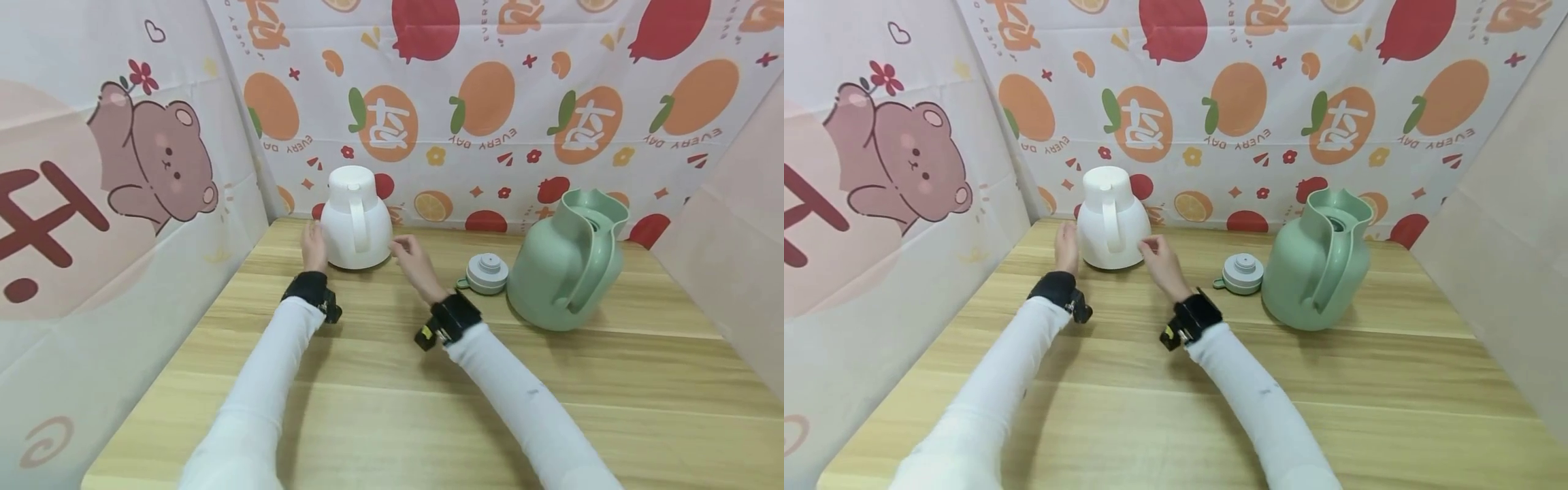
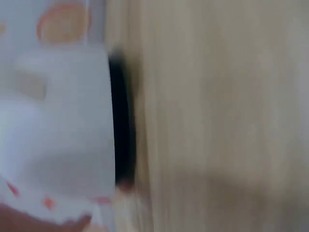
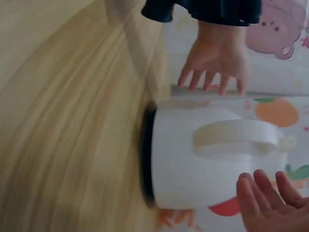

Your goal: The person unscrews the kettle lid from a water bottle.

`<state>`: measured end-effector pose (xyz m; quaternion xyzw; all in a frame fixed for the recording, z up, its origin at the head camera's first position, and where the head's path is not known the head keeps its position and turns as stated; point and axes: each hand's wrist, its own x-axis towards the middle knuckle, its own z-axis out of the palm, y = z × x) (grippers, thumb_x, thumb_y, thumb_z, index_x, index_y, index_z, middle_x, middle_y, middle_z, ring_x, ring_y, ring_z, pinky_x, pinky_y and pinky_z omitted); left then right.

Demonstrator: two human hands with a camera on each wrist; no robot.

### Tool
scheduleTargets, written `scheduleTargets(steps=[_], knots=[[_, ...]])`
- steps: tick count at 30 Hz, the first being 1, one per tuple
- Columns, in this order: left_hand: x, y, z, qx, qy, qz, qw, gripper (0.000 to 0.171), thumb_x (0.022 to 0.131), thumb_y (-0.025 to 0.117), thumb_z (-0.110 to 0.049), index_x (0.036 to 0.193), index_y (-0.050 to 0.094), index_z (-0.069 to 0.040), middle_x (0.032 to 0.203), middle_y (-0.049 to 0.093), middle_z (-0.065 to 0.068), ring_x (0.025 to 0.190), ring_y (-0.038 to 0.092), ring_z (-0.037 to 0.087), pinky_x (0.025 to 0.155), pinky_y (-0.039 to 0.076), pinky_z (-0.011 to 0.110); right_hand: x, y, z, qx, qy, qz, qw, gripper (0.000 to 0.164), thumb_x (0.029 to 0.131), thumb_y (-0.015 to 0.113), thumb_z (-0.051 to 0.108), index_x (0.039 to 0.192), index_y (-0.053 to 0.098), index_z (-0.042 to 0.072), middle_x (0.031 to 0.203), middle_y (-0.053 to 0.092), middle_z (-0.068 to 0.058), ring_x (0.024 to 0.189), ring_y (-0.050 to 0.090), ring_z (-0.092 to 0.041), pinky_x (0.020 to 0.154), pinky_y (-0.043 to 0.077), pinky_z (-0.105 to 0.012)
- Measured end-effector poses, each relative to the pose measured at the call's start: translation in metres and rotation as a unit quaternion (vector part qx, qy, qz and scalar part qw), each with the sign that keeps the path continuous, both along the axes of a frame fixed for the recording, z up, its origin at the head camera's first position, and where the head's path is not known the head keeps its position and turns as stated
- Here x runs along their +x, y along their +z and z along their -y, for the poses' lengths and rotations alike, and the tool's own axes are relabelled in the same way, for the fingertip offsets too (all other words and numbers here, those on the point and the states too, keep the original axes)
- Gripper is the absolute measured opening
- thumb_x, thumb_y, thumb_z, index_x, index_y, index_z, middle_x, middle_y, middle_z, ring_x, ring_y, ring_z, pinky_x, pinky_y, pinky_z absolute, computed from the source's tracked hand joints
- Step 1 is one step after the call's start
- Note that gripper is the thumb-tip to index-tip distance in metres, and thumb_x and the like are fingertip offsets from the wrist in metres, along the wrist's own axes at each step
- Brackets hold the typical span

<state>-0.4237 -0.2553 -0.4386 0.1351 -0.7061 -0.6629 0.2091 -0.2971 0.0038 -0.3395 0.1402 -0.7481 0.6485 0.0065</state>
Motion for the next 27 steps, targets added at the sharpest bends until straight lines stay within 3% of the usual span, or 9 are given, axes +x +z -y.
scheduleTargets(steps=[4, 5, 6, 9, 13, 15, 20, 22, 27], knots=[[-0.123, -0.094, 0.085, -0.010, -0.035, 0.009, 0.9993, 0.064, 0.092, 0.030, -0.060, 0.147, 0.013, -0.031, 0.150, 0.011, -0.012, 0.134, 0.005, 0.006, 0.107, 0.004, 0.030, -0.025, -0.007, 0.035, -0.018, 0.007, 0.013, 1.000, 0.039, 0.096, 0.048, 0.026, 0.126, 0.049, 0.000, 0.122, 0.052, -0.014, 0.114, 0.047, -0.023, 0.095, 0.036, -0.033], [-0.142, -0.109, 0.096, -0.011, -0.037, 0.003, 0.9992, 0.066, 0.090, 0.030, -0.063, 0.146, 0.015, -0.033, 0.150, 0.011, -0.013, 0.134, 0.005, 0.006, 0.107, 0.004, 0.030, -0.032, -0.011, 0.043, -0.020, 0.010, 0.003, 1.000, 0.042, 0.096, 0.048, 0.031, 0.126, 0.049, 0.003, 0.124, 0.052, -0.011, 0.115, 0.047, -0.020, 0.094, 0.036, -0.030], [-0.154, -0.120, 0.103, -0.012, -0.041, 0.004, 0.9991, 0.067, 0.087, 0.030, -0.066, 0.145, 0.016, -0.035, 0.149, 0.011, -0.015, 0.134, 0.004, 0.004, 0.107, 0.003, 0.029, -0.036, -0.012, 0.049, -0.016, 0.014, 0.004, 1.000, 0.044, 0.096, 0.046, 0.035, 0.127, 0.049, 0.004, 0.126, 0.051, -0.009, 0.117, 0.045, -0.018, 0.096, 0.034, -0.030], [-0.160, -0.128, 0.098, -0.012, -0.055, 0.008, 0.9984, 0.072, 0.085, 0.030, -0.069, 0.146, 0.016, -0.034, 0.150, 0.012, -0.013, 0.134, 0.006, 0.005, 0.107, 0.005, 0.030, -0.042, -0.012, 0.063, -0.008, 0.026, 0.013, 1.000, 0.045, 0.097, 0.040, 0.040, 0.122, 0.055, 0.005, 0.124, 0.053, -0.005, 0.117, 0.044, -0.015, 0.097, 0.032, -0.030], [-0.125, -0.104, 0.065, -0.007, -0.072, 0.054, 0.9959, 0.071, 0.090, 0.026, -0.063, 0.148, 0.010, -0.027, 0.152, 0.009, -0.005, 0.136, 0.006, 0.012, 0.108, 0.008, 0.036, -0.039, -0.009, 0.070, -0.007, 0.030, 0.031, 0.999, 0.040, 0.101, 0.033, 0.029, 0.109, 0.060, 0.001, 0.106, 0.062, -0.009, 0.107, 0.051, -0.018, 0.094, 0.034, -0.033], [-0.113, -0.099, 0.056, 0.006, -0.067, 0.044, 0.9968, 0.069, 0.092, 0.028, -0.060, 0.148, 0.012, -0.025, 0.152, 0.011, -0.003, 0.136, 0.007, 0.015, 0.108, 0.008, 0.037, -0.038, -0.008, 0.071, -0.008, 0.030, 0.029, 0.999, 0.038, 0.102, 0.033, 0.024, 0.105, 0.060, -0.001, 0.097, 0.064, -0.012, 0.100, 0.055, -0.019, 0.090, 0.037, -0.032], [-0.097, -0.092, 0.042, 0.034, -0.058, -0.006, 0.9977, 0.069, 0.087, 0.034, -0.066, 0.146, 0.020, -0.033, 0.149, 0.018, -0.011, 0.134, 0.012, 0.008, 0.107, 0.007, 0.033, -0.039, -0.006, 0.071, 0.011, 0.025, 0.018, 0.999, 0.037, 0.102, 0.033, 0.021, 0.102, 0.060, -0.004, 0.089, 0.064, -0.013, 0.091, 0.057, -0.020, 0.082, 0.039, -0.028], [-0.079, -0.067, 0.026, 0.049, -0.059, 0.008, 0.9970, 0.065, 0.090, 0.031, -0.062, 0.146, 0.018, -0.032, 0.149, 0.017, -0.010, 0.134, 0.012, 0.008, 0.107, 0.008, 0.032, -0.041, -0.005, 0.070, 0.020, 0.017, 0.016, 1.000, 0.037, 0.101, 0.033, 0.022, 0.101, 0.061, -0.003, 0.087, 0.064, -0.012, 0.090, 0.057, -0.020, 0.082, 0.039, -0.029], [0.006, 0.029, -0.032, 0.047, -0.042, 0.055, 0.9965, 0.054, 0.100, 0.017, -0.042, 0.148, 0.012, -0.017, 0.151, 0.015, 0.002, 0.135, 0.013, 0.016, 0.107, 0.009, 0.033, -0.046, -0.003, 0.066, 0.024, 0.022, 0.017, 0.999, 0.037, 0.102, 0.031, 0.022, 0.100, 0.059, -0.003, 0.084, 0.062, -0.010, 0.087, 0.056, -0.020, 0.082, 0.039, -0.031]])
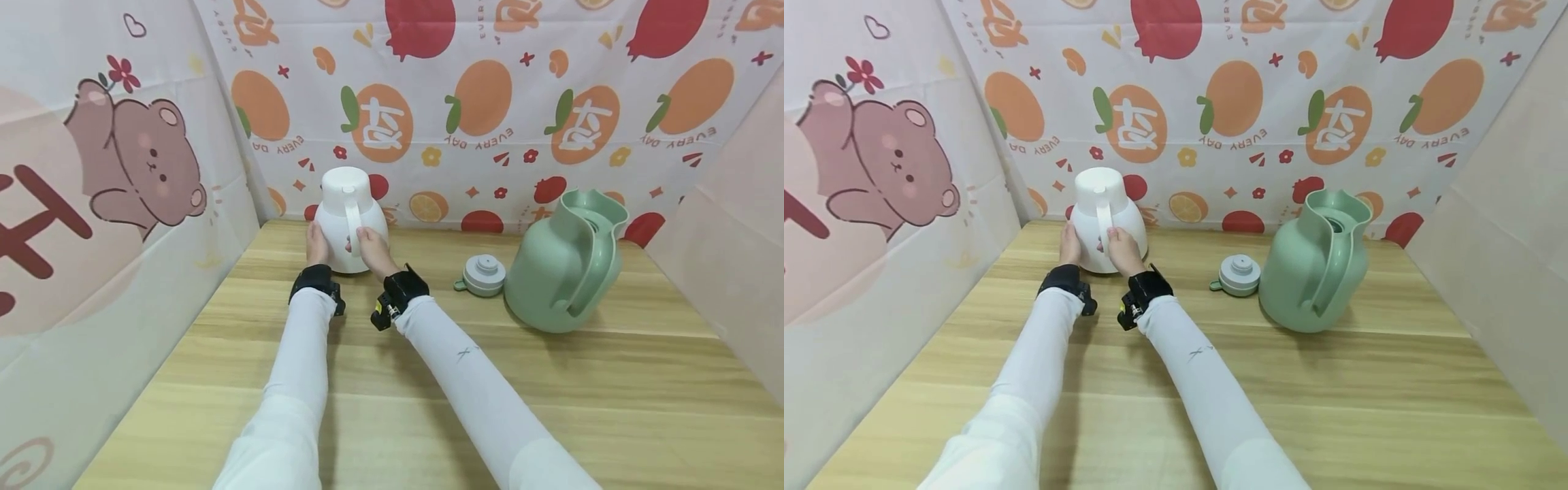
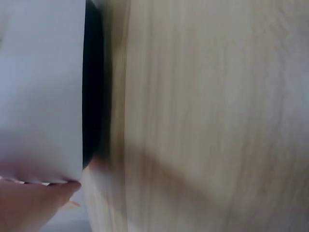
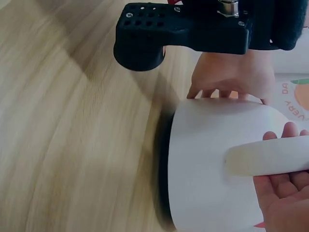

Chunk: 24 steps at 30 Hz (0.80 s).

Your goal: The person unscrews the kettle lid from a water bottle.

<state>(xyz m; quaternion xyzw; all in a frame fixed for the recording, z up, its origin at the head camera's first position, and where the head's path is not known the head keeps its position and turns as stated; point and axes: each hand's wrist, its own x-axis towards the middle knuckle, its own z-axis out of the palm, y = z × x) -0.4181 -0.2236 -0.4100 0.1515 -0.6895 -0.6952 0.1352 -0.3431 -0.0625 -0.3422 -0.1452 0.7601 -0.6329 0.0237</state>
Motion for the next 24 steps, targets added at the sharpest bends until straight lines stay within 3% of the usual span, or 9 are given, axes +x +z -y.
scheduleTargets(steps=[2, 5, 9, 14, 19, 24], knots=[[0.027, 0.025, -0.016, -0.008, 0.014, 0.001, 0.9999, 0.053, 0.101, 0.016, -0.039, 0.147, 0.016, -0.014, 0.149, 0.020, 0.004, 0.134, 0.017, 0.017, 0.107, 0.012, 0.031, 0.000, 0.000, -0.004, -0.006, 0.010, -0.003, 1.000, 0.037, 0.102, 0.031, 0.021, 0.100, 0.058, -0.004, 0.083, 0.061, -0.011, 0.086, 0.056, -0.021, 0.082, 0.039, -0.030], [0.044, 0.042, -0.027, -0.003, 0.028, -0.003, 0.9996, 0.052, 0.101, 0.019, -0.041, 0.145, 0.027, -0.015, 0.144, 0.031, 0.004, 0.129, 0.028, 0.016, 0.105, 0.018, 0.028, 0.002, 0.000, -0.011, -0.015, 0.017, -0.006, 1.000, 0.037, 0.102, 0.030, 0.020, 0.099, 0.057, -0.006, 0.081, 0.060, -0.012, 0.084, 0.056, -0.022, 0.081, 0.039, -0.028], [0.044, 0.044, -0.031, -0.008, 0.047, 0.000, 0.9989, 0.051, 0.099, 0.022, -0.045, 0.135, 0.042, -0.015, 0.129, 0.046, 0.004, 0.114, 0.041, 0.016, 0.098, 0.028, 0.029, 0.009, 0.001, -0.022, -0.005, 0.017, 0.000, 1.000, 0.037, 0.102, 0.030, 0.022, 0.098, 0.057, -0.004, 0.081, 0.060, -0.010, 0.084, 0.056, -0.021, 0.081, 0.040, -0.029], [0.042, 0.039, -0.035, -0.006, 0.086, -0.017, 0.9962, 0.047, 0.096, 0.031, -0.048, 0.120, 0.057, -0.017, 0.114, 0.055, 0.002, 0.100, 0.046, 0.016, 0.089, 0.035, 0.032, 0.027, 0.006, -0.033, 0.002, 0.042, 0.022, 0.999, 0.038, 0.102, 0.028, 0.023, 0.101, 0.055, -0.004, 0.086, 0.060, -0.013, 0.090, 0.055, -0.024, 0.086, 0.037, -0.031], [0.047, 0.038, -0.039, -0.018, 0.080, -0.040, 0.9958, 0.040, 0.096, 0.036, -0.043, 0.118, 0.061, -0.021, 0.110, 0.057, -0.002, 0.097, 0.048, 0.013, 0.086, 0.036, 0.031, 0.038, 0.006, -0.042, 0.006, 0.057, 0.025, 0.998, 0.038, 0.102, 0.028, 0.022, 0.100, 0.056, -0.003, 0.086, 0.060, -0.012, 0.092, 0.054, -0.022, 0.089, 0.036, -0.034], [0.050, 0.034, -0.046, -0.045, 0.085, -0.035, 0.9948, 0.043, 0.095, 0.034, -0.044, 0.119, 0.059, -0.019, 0.109, 0.057, 0.000, 0.098, 0.048, 0.016, 0.087, 0.036, 0.034, 0.041, 0.000, -0.048, 0.008, 0.059, 0.021, 0.998, 0.037, 0.102, 0.028, 0.022, 0.095, 0.056, -0.001, 0.083, 0.058, -0.007, 0.089, 0.053, -0.020, 0.089, 0.035, -0.034]])
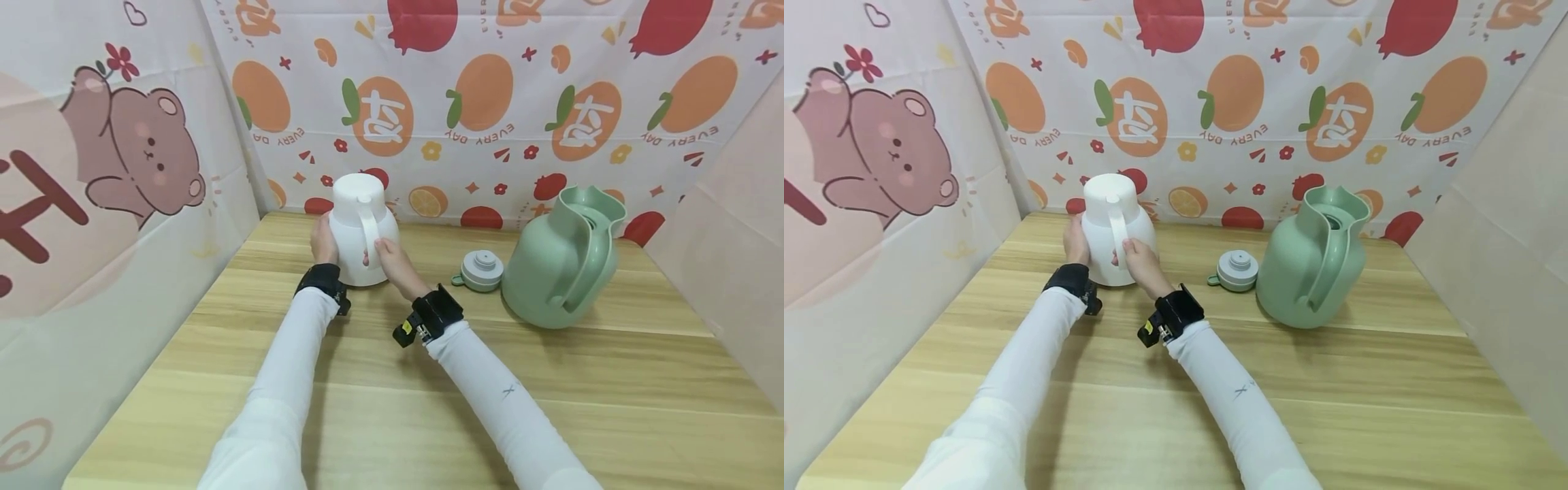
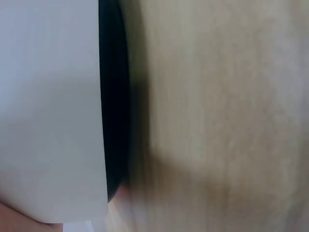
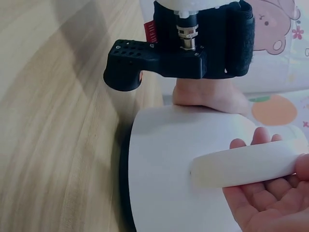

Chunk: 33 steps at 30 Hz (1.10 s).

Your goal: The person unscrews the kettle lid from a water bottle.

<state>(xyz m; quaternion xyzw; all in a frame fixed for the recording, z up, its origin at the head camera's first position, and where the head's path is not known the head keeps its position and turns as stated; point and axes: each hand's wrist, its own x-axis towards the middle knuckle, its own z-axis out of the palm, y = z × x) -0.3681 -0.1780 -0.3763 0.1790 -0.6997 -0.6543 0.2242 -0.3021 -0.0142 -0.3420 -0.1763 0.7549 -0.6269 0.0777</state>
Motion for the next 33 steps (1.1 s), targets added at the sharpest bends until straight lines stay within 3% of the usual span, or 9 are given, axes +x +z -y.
scheduleTargets(steps=[10, 20, 25, 33], knots=[[0.008, -0.004, -0.008, -0.024, 0.004, -0.001, 0.9997, 0.043, 0.097, 0.031, -0.038, 0.118, 0.058, -0.013, 0.111, 0.057, 0.005, 0.098, 0.048, 0.019, 0.087, 0.036, 0.035, 0.014, -0.002, -0.010, 0.000, -0.003, 0.015, 1.000, 0.037, 0.102, 0.028, 0.024, 0.099, 0.056, -0.001, 0.085, 0.058, -0.007, 0.091, 0.052, -0.020, 0.091, 0.034, -0.036], [0.023, -0.001, -0.015, -0.055, -0.026, -0.001, 0.9981, 0.047, 0.097, 0.027, -0.043, 0.121, 0.056, -0.014, 0.113, 0.056, 0.006, 0.101, 0.049, 0.020, 0.090, 0.036, 0.036, 0.027, 0.000, -0.019, 0.011, 0.004, 0.020, 1.000, 0.038, 0.102, 0.026, 0.023, 0.101, 0.056, -0.001, 0.089, 0.059, -0.009, 0.095, 0.053, -0.021, 0.094, 0.034, -0.039], [0.030, 0.000, -0.021, -0.057, -0.055, 0.012, 0.9968, 0.048, 0.097, 0.027, -0.045, 0.124, 0.053, -0.015, 0.116, 0.054, 0.005, 0.104, 0.048, 0.020, 0.092, 0.036, 0.038, 0.035, 0.000, -0.024, 0.007, 0.010, 0.015, 1.000, 0.036, 0.103, 0.027, 0.021, 0.103, 0.054, -0.003, 0.090, 0.059, -0.011, 0.095, 0.053, -0.023, 0.094, 0.034, -0.038], [0.041, -0.002, -0.030, -0.043, -0.083, 0.002, 0.9956, 0.047, 0.098, 0.027, -0.043, 0.124, 0.051, -0.012, 0.114, 0.053, 0.006, 0.104, 0.048, 0.021, 0.091, 0.037, 0.038, 0.048, -0.002, -0.036, 0.013, 0.024, 0.010, 1.000, 0.036, 0.103, 0.026, 0.022, 0.100, 0.053, 0.000, 0.092, 0.058, -0.011, 0.096, 0.050, -0.022, 0.093, 0.032, -0.038]])
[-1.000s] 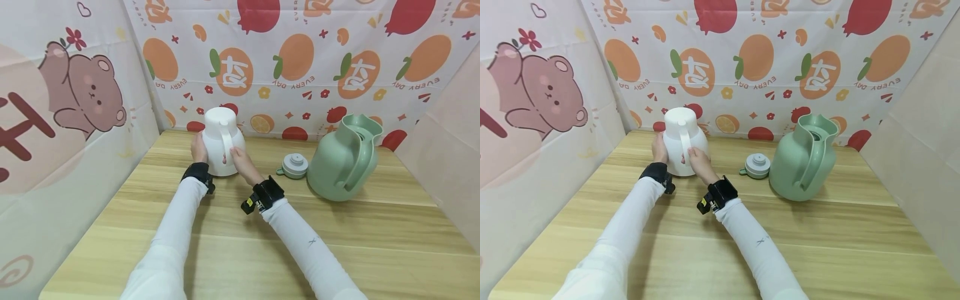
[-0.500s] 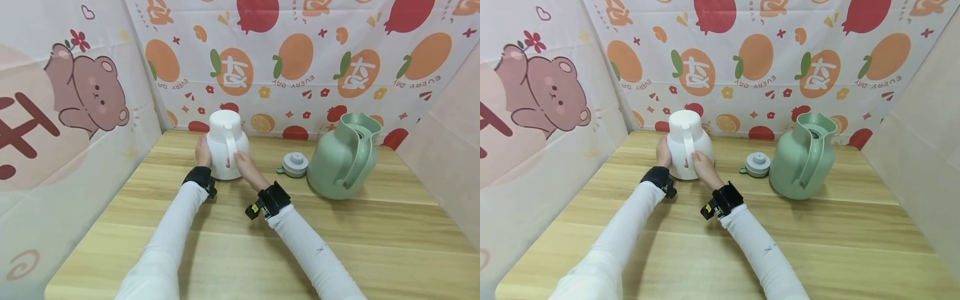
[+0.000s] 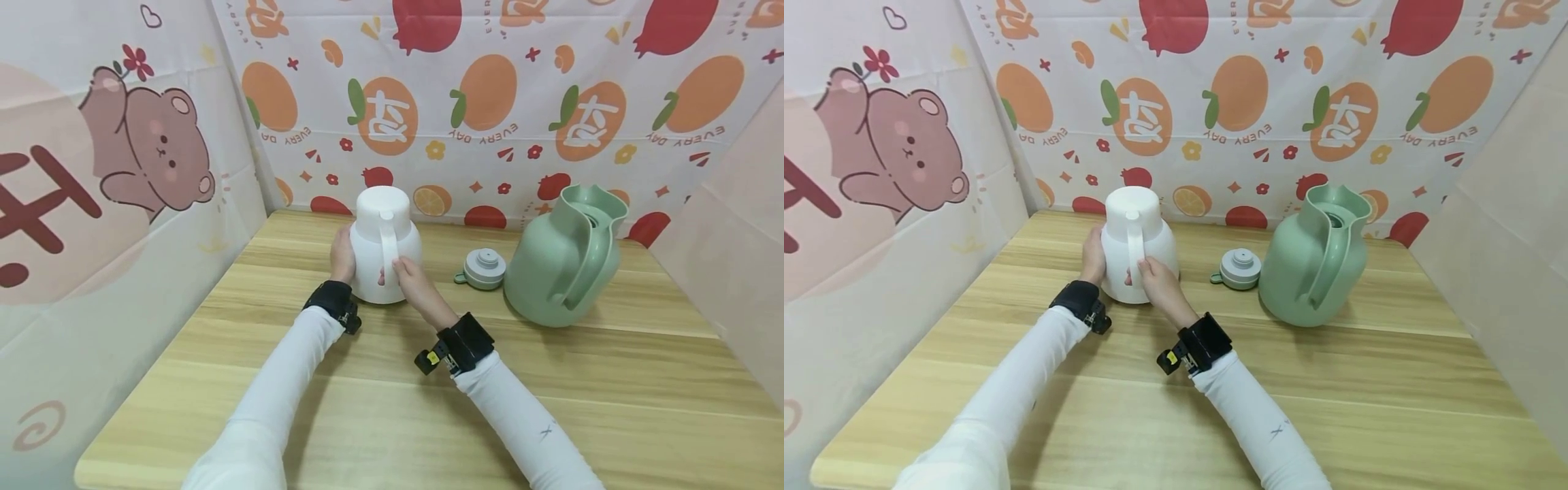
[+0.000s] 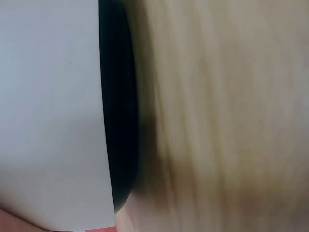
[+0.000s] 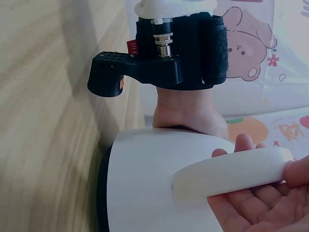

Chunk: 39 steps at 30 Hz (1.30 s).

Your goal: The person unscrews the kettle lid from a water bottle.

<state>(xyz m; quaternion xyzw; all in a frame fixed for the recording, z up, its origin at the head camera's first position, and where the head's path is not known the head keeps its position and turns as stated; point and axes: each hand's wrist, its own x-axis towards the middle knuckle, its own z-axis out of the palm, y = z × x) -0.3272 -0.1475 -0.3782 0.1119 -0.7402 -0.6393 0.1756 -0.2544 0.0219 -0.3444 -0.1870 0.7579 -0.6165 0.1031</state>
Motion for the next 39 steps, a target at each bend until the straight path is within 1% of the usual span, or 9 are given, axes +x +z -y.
scheduleTargets(steps=[7, 12, 17, 20, 21, 26, 30, 33, 39], knots=[[0.009, -0.002, -0.005, 0.018, -0.012, 0.002, 0.9998, 0.045, 0.098, 0.029, -0.041, 0.123, 0.053, -0.012, 0.113, 0.054, 0.006, 0.102, 0.048, 0.019, 0.090, 0.037, 0.037, 0.013, 0.001, -0.006, 0.032, -0.004, -0.031, 0.999, 0.033, 0.102, 0.028, 0.021, 0.101, 0.054, 0.001, 0.090, 0.060, -0.008, 0.098, 0.052, -0.021, 0.094, 0.033, -0.039], [0.014, -0.002, -0.008, 0.027, -0.024, 0.000, 0.9993, 0.045, 0.098, 0.028, -0.040, 0.122, 0.053, -0.012, 0.111, 0.054, 0.004, 0.101, 0.048, 0.018, 0.089, 0.037, 0.036, 0.019, 0.000, -0.010, 0.037, 0.001, -0.035, 0.999, 0.032, 0.102, 0.028, 0.021, 0.102, 0.053, 0.002, 0.091, 0.059, -0.007, 0.098, 0.050, -0.022, 0.092, 0.033, -0.039], [0.019, -0.004, -0.013, 0.030, -0.048, -0.003, 0.9984, 0.044, 0.098, 0.027, -0.040, 0.121, 0.054, -0.013, 0.109, 0.054, 0.004, 0.098, 0.049, 0.017, 0.085, 0.038, 0.035, 0.026, 0.000, -0.016, 0.035, 0.004, -0.033, 0.999, 0.031, 0.102, 0.028, 0.020, 0.103, 0.053, 0.001, 0.092, 0.059, -0.008, 0.100, 0.050, -0.021, 0.093, 0.033, -0.040], [0.023, -0.004, -0.017, 0.024, -0.050, -0.006, 0.9984, 0.043, 0.098, 0.028, -0.039, 0.121, 0.055, -0.013, 0.110, 0.054, 0.003, 0.099, 0.049, 0.017, 0.085, 0.039, 0.034, 0.031, 0.000, -0.019, 0.032, 0.006, -0.029, 0.999, 0.030, 0.102, 0.029, 0.020, 0.102, 0.053, 0.001, 0.093, 0.059, -0.009, 0.099, 0.050, -0.025, 0.091, 0.034, -0.040], [0.024, -0.003, -0.019, 0.022, -0.050, -0.006, 0.9985, 0.043, 0.098, 0.029, -0.038, 0.121, 0.055, -0.012, 0.110, 0.054, 0.003, 0.099, 0.049, 0.017, 0.086, 0.039, 0.034, 0.035, 0.004, -0.020, 0.034, 0.006, -0.025, 0.999, 0.030, 0.102, 0.029, 0.018, 0.102, 0.053, 0.000, 0.094, 0.059, -0.012, 0.100, 0.049, -0.028, 0.090, 0.034, -0.040], [0.034, -0.001, -0.028, 0.026, -0.056, -0.005, 0.9981, 0.042, 0.098, 0.030, -0.037, 0.121, 0.054, -0.012, 0.112, 0.054, 0.004, 0.102, 0.049, 0.017, 0.088, 0.038, 0.035, 0.043, 0.003, -0.028, 0.030, 0.006, -0.026, 0.999, 0.028, 0.102, 0.030, 0.018, 0.102, 0.053, 0.001, 0.091, 0.060, -0.010, 0.100, 0.050, -0.030, 0.088, 0.036, -0.041], [0.038, -0.001, -0.034, 0.021, -0.068, -0.013, 0.9973, 0.042, 0.099, 0.029, -0.035, 0.124, 0.053, -0.011, 0.115, 0.052, 0.004, 0.105, 0.047, 0.016, 0.091, 0.036, 0.034, 0.047, -0.001, -0.035, 0.032, 0.009, -0.046, 0.998, 0.028, 0.102, 0.031, 0.018, 0.101, 0.054, 0.002, 0.090, 0.061, -0.008, 0.098, 0.051, -0.028, 0.085, 0.038, -0.041], [0.041, -0.002, -0.037, 0.018, -0.071, -0.015, 0.9972, 0.041, 0.099, 0.029, -0.034, 0.124, 0.053, -0.011, 0.114, 0.052, 0.004, 0.105, 0.047, 0.017, 0.090, 0.037, 0.035, 0.052, 0.000, -0.038, 0.026, 0.007, -0.050, 0.998, 0.028, 0.102, 0.031, 0.017, 0.100, 0.054, 0.001, 0.090, 0.060, -0.009, 0.098, 0.051, -0.025, 0.087, 0.039, -0.043], [0.049, -0.003, -0.043, 0.015, -0.073, -0.023, 0.9969, 0.041, 0.099, 0.029, -0.030, 0.125, 0.054, -0.010, 0.114, 0.054, 0.004, 0.104, 0.048, 0.017, 0.090, 0.037, 0.035, 0.062, -0.002, -0.044, 0.013, 0.011, -0.049, 0.999, 0.028, 0.101, 0.032, 0.016, 0.100, 0.054, 0.000, 0.090, 0.060, -0.010, 0.098, 0.051, -0.027, 0.088, 0.038, -0.048]])
